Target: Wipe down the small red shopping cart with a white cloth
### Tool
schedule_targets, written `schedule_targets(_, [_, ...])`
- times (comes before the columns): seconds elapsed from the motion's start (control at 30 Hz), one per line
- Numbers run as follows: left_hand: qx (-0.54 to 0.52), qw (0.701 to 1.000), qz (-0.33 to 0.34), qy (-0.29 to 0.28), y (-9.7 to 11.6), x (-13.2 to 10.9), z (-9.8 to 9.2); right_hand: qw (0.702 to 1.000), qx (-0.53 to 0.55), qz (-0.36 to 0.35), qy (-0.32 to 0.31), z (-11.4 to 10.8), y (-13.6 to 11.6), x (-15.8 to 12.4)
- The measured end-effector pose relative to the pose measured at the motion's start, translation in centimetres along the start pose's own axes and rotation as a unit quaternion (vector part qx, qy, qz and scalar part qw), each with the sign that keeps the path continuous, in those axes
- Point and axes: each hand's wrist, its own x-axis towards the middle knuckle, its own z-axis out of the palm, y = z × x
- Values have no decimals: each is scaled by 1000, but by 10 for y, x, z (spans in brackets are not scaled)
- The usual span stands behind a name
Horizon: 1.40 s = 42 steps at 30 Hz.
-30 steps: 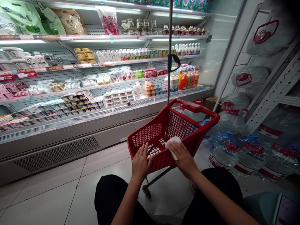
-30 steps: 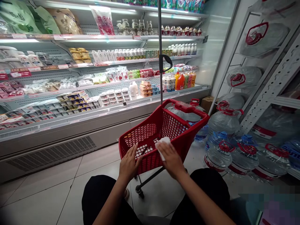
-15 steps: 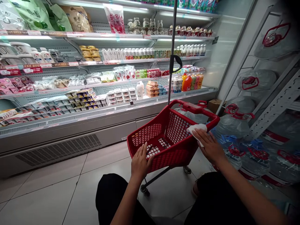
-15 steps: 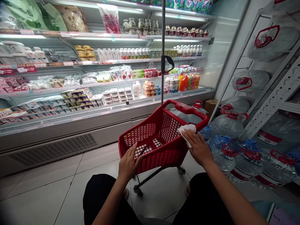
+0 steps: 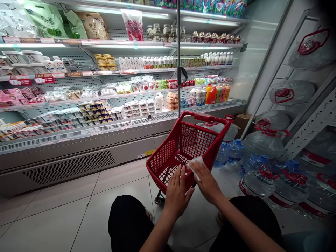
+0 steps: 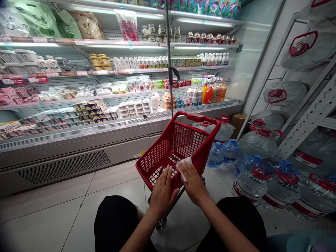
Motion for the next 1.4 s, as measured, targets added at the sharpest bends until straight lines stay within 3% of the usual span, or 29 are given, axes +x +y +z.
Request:
schedule_targets(0.1, [-34, 998, 46, -31, -4, -2, -12, 997, 39, -46, -57, -3, -36, -19])
schedule_targets(0.17, [-37, 995, 77, -59, -19, -2, -22, 993, 50, -67, -88, -10, -41, -24])
schedule_targets(0.3, [22, 985, 121, -120, -70, 3, -38, 990, 52, -71, -113, -21, -12, -11])
schedule_targets(0.4, [65, 984, 99, -132, -103, 6, -43, 993, 47, -19, -108, -21, 21, 9])
schedule_targets(0.47, [88, 985, 76, -127, -113, 8, -40, 993, 45, 15, -105, -17, 37, 21])
schedule_targets(0.53, [108, 986, 57, -113, -112, 11, -35, 994, 46, 40, -96, -14, 43, 29])
schedule_targets(0.63, [126, 988, 35, -84, -100, 16, -26, 994, 48, 56, -77, -11, 31, 26])
schedule_targets(0.83, [130, 991, -22, -39, -60, 20, -2, 997, 6, 13, -71, -9, -36, -27])
schedule_targets(0.93, [117, 992, -44, -23, -34, 16, 10, 999, -27, 11, -45, -9, -54, -52])
schedule_targets(1.07, [74, 996, 14, -44, -26, 14, 7, 998, -45, 22, -42, -17, -39, -68])
schedule_targets(1.27, [78, 984, 149, -61, -72, 28, -19, 993, -59, 98, -30, -26, 17, -66])
schedule_targets(1.4, [82, 982, 165, -47, -74, 31, -5, 989, -57, 137, -17, -24, 25, -64])
